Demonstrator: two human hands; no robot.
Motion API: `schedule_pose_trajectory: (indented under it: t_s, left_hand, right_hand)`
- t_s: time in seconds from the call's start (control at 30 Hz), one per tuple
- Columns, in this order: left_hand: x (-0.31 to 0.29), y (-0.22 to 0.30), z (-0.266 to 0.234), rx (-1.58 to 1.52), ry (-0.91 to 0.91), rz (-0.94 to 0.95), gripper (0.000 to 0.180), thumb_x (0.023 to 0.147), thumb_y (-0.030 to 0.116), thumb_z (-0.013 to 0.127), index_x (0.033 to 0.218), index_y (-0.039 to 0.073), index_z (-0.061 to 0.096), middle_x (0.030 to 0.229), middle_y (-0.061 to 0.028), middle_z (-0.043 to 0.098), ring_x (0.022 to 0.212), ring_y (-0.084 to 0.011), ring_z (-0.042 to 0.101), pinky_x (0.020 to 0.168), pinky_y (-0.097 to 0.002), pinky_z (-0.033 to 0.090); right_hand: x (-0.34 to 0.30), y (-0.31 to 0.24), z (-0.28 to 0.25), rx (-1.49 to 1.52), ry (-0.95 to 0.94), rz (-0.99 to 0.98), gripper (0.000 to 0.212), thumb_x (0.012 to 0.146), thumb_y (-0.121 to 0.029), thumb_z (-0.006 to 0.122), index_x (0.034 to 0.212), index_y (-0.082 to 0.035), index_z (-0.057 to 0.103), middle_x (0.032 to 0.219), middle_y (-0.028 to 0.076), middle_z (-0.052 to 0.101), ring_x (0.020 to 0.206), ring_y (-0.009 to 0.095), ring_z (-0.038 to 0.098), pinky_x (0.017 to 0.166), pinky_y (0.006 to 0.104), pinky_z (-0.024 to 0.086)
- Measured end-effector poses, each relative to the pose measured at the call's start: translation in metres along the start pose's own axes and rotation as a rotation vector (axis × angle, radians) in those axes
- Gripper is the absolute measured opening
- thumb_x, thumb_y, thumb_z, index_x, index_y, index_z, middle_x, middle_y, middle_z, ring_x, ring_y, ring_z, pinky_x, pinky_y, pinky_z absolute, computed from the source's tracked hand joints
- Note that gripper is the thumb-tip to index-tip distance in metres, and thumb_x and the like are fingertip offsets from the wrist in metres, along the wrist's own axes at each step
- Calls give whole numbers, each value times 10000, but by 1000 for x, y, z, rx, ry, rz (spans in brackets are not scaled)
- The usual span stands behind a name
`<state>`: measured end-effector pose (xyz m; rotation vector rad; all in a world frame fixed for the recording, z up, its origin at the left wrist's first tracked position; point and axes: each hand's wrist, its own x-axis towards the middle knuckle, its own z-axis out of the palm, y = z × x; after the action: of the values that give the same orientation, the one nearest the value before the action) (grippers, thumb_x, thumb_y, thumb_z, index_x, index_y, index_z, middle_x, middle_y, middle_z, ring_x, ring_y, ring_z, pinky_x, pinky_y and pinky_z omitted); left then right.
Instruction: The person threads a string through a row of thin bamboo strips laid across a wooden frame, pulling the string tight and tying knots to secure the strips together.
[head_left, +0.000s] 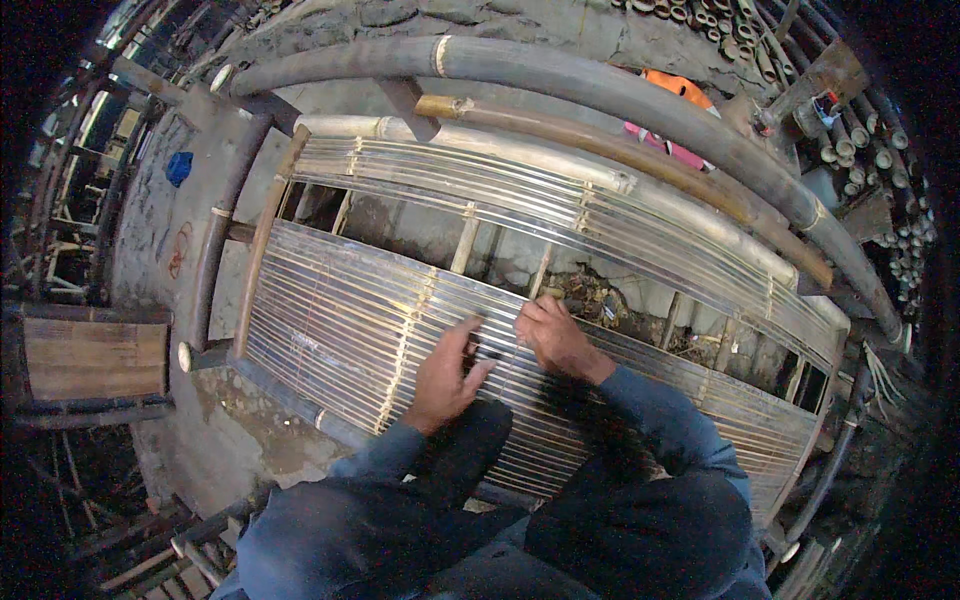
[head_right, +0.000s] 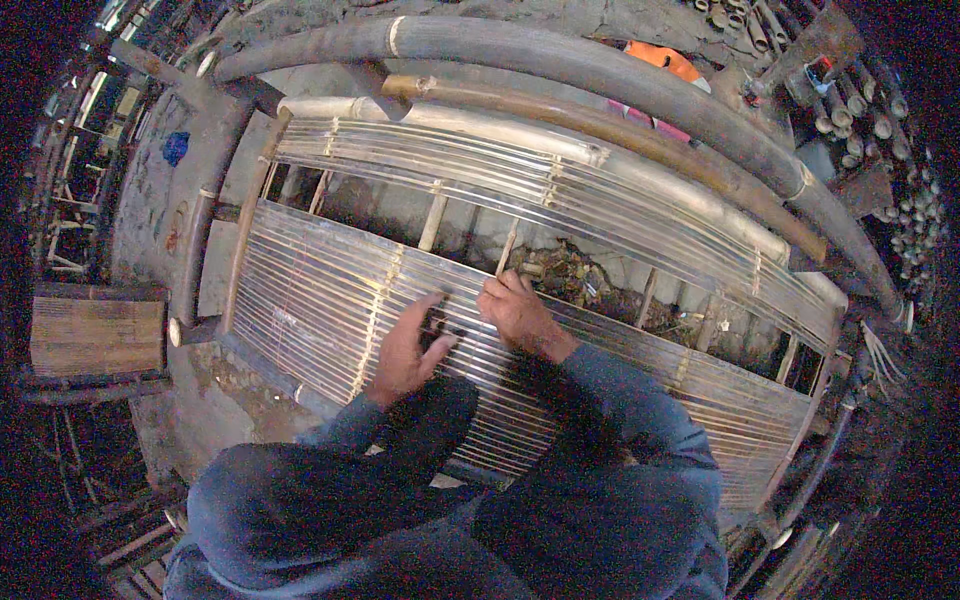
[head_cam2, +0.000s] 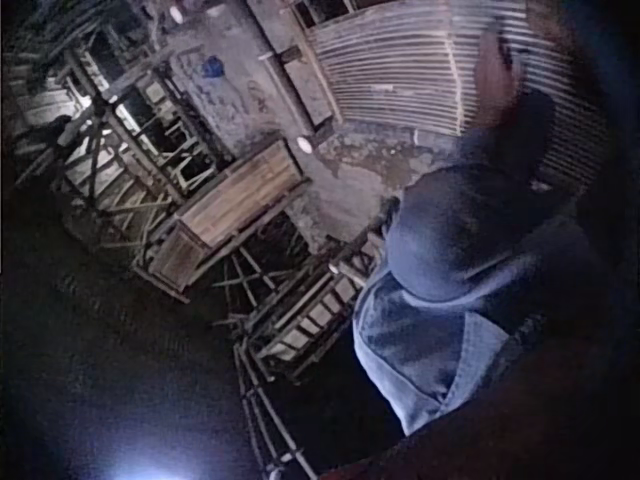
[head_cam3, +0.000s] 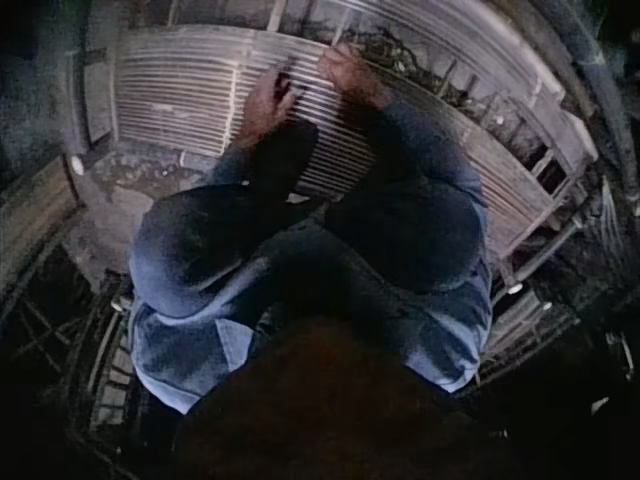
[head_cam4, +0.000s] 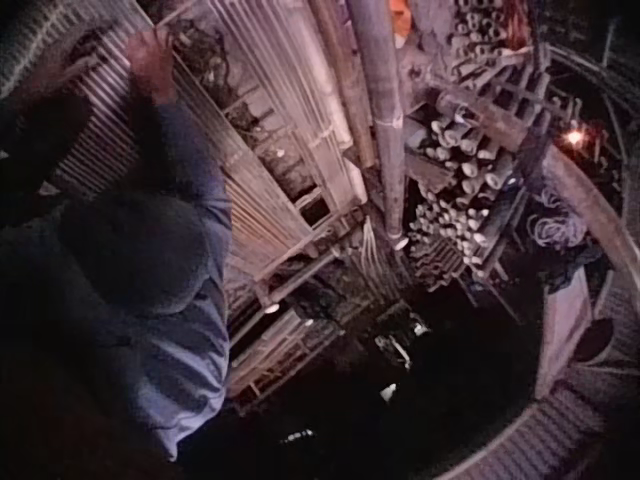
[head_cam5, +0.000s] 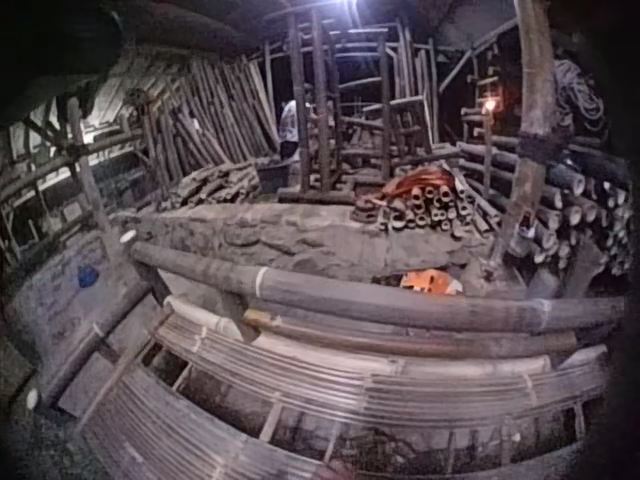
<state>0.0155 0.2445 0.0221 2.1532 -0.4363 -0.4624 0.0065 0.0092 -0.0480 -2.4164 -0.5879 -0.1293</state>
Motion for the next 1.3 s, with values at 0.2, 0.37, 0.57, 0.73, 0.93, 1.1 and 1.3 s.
schedule_pose_trajectory:
  t_s: [0.2, 0.37, 0.57, 0.73, 0.93, 1.1, 1.3]
  left_hand:
    - [10, -17, 21, -168, -585, 140, 718, 965, 285, 659, 1532, 34, 298, 1354, -226, 545, 1016, -374, 670, 817, -438, 540]
    - [15, 0, 31, -1454, -622, -750, 506, 1059, 345, 524, 1430, 7, 455, 1068, -121, 690, 651, -72, 544, 505, -190, 387]
    - [5, -13, 45, -675, -495, -285, 341, 1083, 327, 471, 979, 44, 632, 735, 19, 580, 634, -60, 485, 564, -234, 418]
    - [-16, 9, 64, -388, -698, -11, 250, 1062, 213, 504, 990, 19, 644, 812, -19, 588, 786, -113, 536, 767, -287, 470]
    - [13, 25, 40, -1, -302, 425, 155, 939, 165, 632, 1019, 33, 648, 928, -168, 626, 901, -360, 602, 838, -449, 476]
    - [98, 6, 0, 523, 19, 359, 260, 846, 265, 750, 1036, 92, 714, 1072, -127, 599, 1065, -354, 543, 873, -481, 413]
    - [134, -12, 9, 705, -87, 385, 268, 809, 345, 777, 933, 109, 751, 1023, -96, 575, 1088, -312, 520, 880, -476, 367]
  right_hand:
    - [-31, -66, -32, 237, -43, 188, 153, 813, -116, 649, 965, -111, 625, 1033, 82, 546, 1001, 318, 494, 866, 418, 433]
    - [-92, -113, -23, 338, -83, 213, 341, 745, -123, 698, 1082, -138, 644, 1120, 100, 575, 993, 318, 527, 838, 445, 470]
    - [-82, -92, -59, 763, 326, 650, 238, 904, -126, 655, 1128, -51, 625, 1125, 99, 641, 1095, 245, 612, 915, 408, 515]
    - [-59, -39, -16, 1555, 68, 1078, 265, 966, -210, 650, 1156, -25, 642, 977, 64, 681, 883, 160, 661, 769, 322, 541]
    - [-92, -14, -20, 869, 306, 755, 191, 963, -186, 645, 975, -8, 712, 870, 61, 708, 810, 152, 658, 748, 302, 522]
    - [-94, -34, -77, 561, 367, 744, 237, 985, -224, 605, 950, -13, 707, 926, 70, 727, 873, 191, 676, 784, 344, 533]
    - [-65, -53, -103, 1288, 590, 624, 251, 983, -234, 621, 952, 2, 701, 914, 82, 716, 876, 166, 661, 806, 317, 517]
